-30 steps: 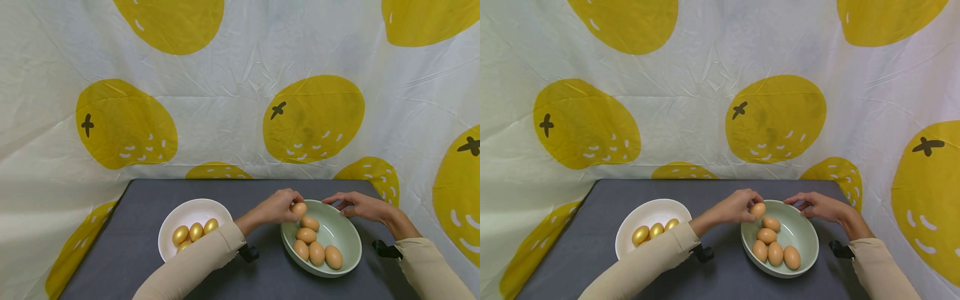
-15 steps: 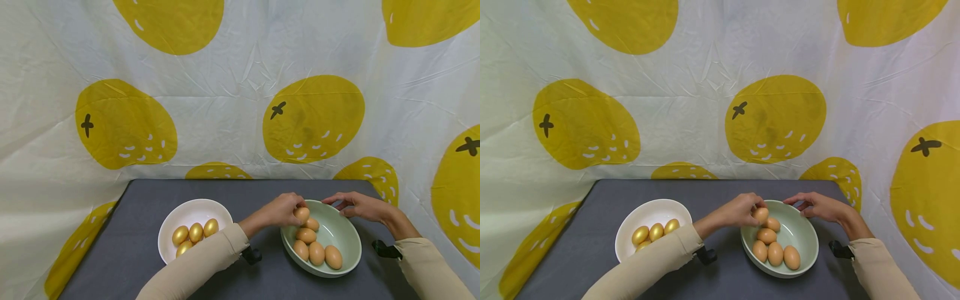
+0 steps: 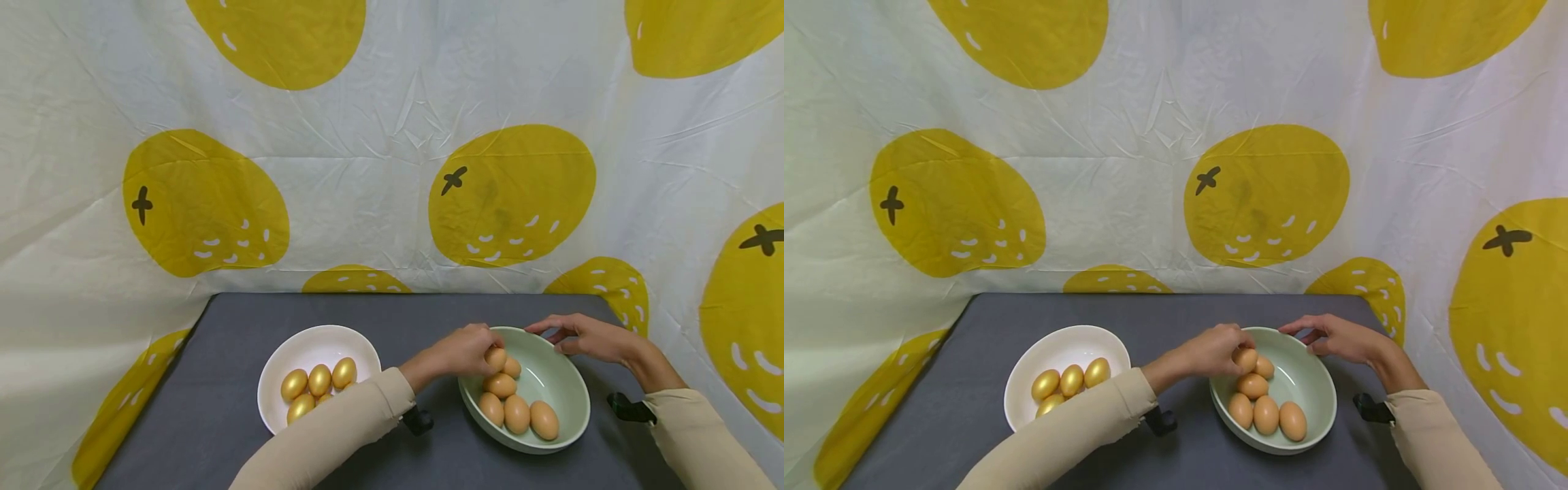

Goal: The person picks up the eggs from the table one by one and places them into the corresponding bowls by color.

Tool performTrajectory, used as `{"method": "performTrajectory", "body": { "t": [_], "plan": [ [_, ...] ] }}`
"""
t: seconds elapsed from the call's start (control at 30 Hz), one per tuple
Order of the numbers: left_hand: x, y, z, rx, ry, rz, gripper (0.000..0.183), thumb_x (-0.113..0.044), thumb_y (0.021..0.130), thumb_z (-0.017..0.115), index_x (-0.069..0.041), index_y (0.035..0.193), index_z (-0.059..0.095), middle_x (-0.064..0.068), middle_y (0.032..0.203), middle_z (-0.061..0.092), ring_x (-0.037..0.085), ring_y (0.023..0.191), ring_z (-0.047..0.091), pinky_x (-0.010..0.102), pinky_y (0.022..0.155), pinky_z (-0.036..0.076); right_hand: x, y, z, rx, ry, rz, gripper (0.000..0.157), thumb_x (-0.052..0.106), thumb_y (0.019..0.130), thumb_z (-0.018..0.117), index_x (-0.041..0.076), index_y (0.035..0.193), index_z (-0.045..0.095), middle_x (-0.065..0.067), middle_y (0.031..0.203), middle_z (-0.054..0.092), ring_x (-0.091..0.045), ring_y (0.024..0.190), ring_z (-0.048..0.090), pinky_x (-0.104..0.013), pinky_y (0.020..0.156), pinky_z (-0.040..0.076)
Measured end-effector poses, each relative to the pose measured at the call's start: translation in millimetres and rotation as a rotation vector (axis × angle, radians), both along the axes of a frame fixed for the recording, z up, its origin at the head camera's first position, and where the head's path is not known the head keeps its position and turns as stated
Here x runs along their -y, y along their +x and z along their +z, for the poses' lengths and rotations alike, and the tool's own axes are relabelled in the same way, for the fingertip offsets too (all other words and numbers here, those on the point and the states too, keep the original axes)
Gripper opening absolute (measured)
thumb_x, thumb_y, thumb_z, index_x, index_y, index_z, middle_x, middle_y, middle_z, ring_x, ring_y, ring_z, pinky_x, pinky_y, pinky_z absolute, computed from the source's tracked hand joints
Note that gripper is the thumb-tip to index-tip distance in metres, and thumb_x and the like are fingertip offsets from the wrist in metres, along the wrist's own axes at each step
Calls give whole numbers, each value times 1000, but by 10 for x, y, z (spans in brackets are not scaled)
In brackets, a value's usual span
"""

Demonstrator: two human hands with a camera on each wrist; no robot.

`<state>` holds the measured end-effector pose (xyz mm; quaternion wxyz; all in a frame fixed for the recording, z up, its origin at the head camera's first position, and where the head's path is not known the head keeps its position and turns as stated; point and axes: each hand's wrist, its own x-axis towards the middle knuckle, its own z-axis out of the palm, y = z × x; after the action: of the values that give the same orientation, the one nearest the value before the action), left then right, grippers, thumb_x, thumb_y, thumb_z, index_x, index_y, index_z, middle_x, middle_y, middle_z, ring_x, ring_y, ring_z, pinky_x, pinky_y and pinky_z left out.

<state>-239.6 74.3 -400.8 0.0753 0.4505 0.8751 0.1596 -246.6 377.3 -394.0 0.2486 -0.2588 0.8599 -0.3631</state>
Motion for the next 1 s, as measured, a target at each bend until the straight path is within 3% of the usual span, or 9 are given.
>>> {"method": "performTrajectory", "body": {
  "t": [0.27,0.47,0.7,0.83,1.0],
  "plan": [
    [-99,43,-76,-15,-71,12,38,-17,85,77,-12,122,72,-9,111,69,4,92,56,15,71,43,2,-3,-2,-12,-1,12,51,5,97,63,11,147,54,-19,145,53,-31,121,61,-28,90,55],
    [-144,67,-122,-18,-78,-13,28,-16,84,77,-12,112,74,-8,87,64,5,74,50,15,62,38,4,-4,1,-16,-4,10,50,5,97,64,11,146,55,-19,144,54,-25,120,62,-27,91,54],
    [-197,119,-156,-54,-119,-26,15,-16,84,76,-15,98,71,-9,79,57,6,72,49,15,64,38,0,-2,0,-11,-13,16,51,5,97,63,10,147,54,-20,145,53,-22,120,62,-28,91,55],
    [-233,171,-145,-72,-163,20,7,-17,88,72,-19,94,69,-8,79,57,7,74,53,16,68,43,-3,-1,-3,-11,-17,22,51,5,97,63,9,147,53,-20,145,53,-21,119,62,-28,91,55],
    [-281,242,-141,-49,-227,128,5,-19,93,66,-21,97,69,-6,89,61,9,83,56,21,73,48,5,7,0,-10,-14,15,51,3,97,62,10,147,53,-19,145,53,-24,120,61,-28,91,55]
  ]
}}
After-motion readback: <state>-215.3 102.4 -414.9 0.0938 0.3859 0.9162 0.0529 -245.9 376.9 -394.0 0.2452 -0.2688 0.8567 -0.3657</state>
